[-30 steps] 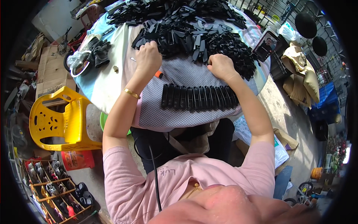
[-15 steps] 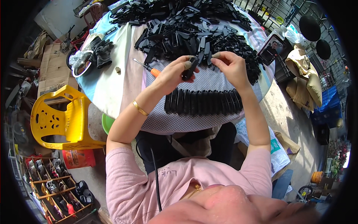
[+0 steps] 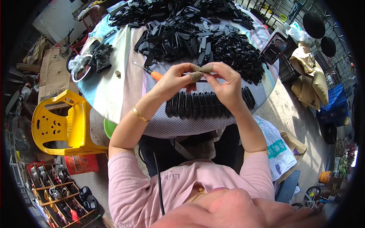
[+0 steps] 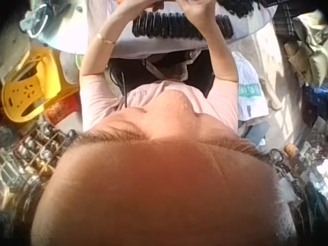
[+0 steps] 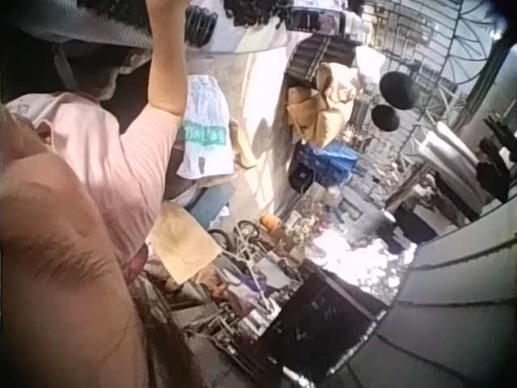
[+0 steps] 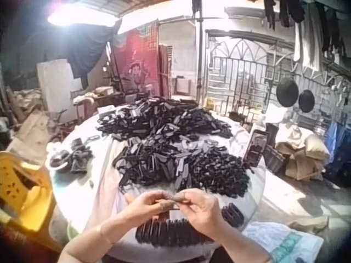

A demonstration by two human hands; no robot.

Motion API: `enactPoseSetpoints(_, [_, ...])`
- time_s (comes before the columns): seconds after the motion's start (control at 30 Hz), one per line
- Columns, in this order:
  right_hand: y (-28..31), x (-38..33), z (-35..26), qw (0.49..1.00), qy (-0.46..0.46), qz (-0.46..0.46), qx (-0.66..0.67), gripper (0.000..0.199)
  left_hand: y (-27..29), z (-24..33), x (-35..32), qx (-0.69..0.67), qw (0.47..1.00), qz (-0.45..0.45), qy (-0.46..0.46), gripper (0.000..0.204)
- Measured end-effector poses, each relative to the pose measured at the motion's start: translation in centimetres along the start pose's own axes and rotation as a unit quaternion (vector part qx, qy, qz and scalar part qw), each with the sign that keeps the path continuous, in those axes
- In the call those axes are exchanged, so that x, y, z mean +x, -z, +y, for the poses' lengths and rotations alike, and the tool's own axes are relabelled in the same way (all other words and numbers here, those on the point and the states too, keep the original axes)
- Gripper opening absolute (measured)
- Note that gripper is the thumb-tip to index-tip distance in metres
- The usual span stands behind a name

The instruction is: Assembling small black plastic hardware components by applying adhesive foam pads to them.

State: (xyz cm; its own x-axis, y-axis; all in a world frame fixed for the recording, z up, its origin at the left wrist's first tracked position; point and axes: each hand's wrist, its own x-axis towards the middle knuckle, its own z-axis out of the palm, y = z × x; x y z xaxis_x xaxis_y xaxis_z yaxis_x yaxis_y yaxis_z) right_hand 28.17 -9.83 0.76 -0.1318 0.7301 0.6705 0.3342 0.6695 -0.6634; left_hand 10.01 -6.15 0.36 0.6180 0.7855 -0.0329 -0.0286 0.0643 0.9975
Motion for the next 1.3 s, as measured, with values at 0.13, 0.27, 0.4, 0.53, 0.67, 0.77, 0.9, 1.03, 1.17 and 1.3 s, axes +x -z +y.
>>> enactPoseSetpoints(0.13, [-0.7,-1.1,0.1,0.998,0.0,0.041,-0.049,0.014,0.4,-0.6,0.0,-0.232,0.972,-0.023,-0.014,0.027])
enactPoseSetpoints(0.27, [-0.9,-1.3,-0.2,0.995,-0.015,0.089,-0.033,0.014,0.7,-1.1,0.1,-0.233,0.97,-0.049,-0.048,0.042])
enactPoseSetpoints(0.4, [-0.4,-1.1,-0.7,0.99,-0.085,0.102,0.04,0.013,0.5,-1.6,0.4,-0.283,0.952,-0.078,-0.084,0.04])
enactPoseSetpoints(0.53, [-0.3,-0.1,-1.1,0.992,0.046,0.115,-0.025,0.012,-0.1,-1.7,0.3,-0.182,0.975,-0.006,-0.13,0.035])
enactPoseSetpoints(0.67, [-0.7,0.0,-0.9,0.981,0.101,0.106,-0.126,0.011,-0.6,-1.4,0.1,-0.185,0.976,-0.012,-0.111,0.035])
enactPoseSetpoints(0.77, [-0.9,-0.4,-0.8,0.969,0.125,0.106,-0.184,0.011,-0.6,-1.6,0.1,-0.16,0.979,-0.003,-0.125,0.034])
enactPoseSetpoints(0.9, [-0.9,-0.5,-1.5,0.957,0.125,0.059,-0.254,0.013,-0.7,-1.6,0.1,-0.141,0.98,0.013,-0.143,0.034])
enactPoseSetpoints(1.03, [-0.9,-0.8,-1.9,0.977,0.112,-0.008,-0.181,0.014,0.0,-1.5,-0.1,-0.124,0.983,0.004,-0.133,0.036])
enactPoseSetpoints(1.17, [-0.9,-0.9,-2.1,0.973,0.13,-0.015,-0.192,0.016,-0.2,-1.1,-0.3,-0.112,0.984,0.012,-0.141,0.034])
enactPoseSetpoints(1.3, [-0.8,-1.2,-1.4,0.971,0.119,-0.034,-0.205,0.02,-0.3,-0.3,-0.3,-0.063,0.993,0.059,-0.085,0.034])
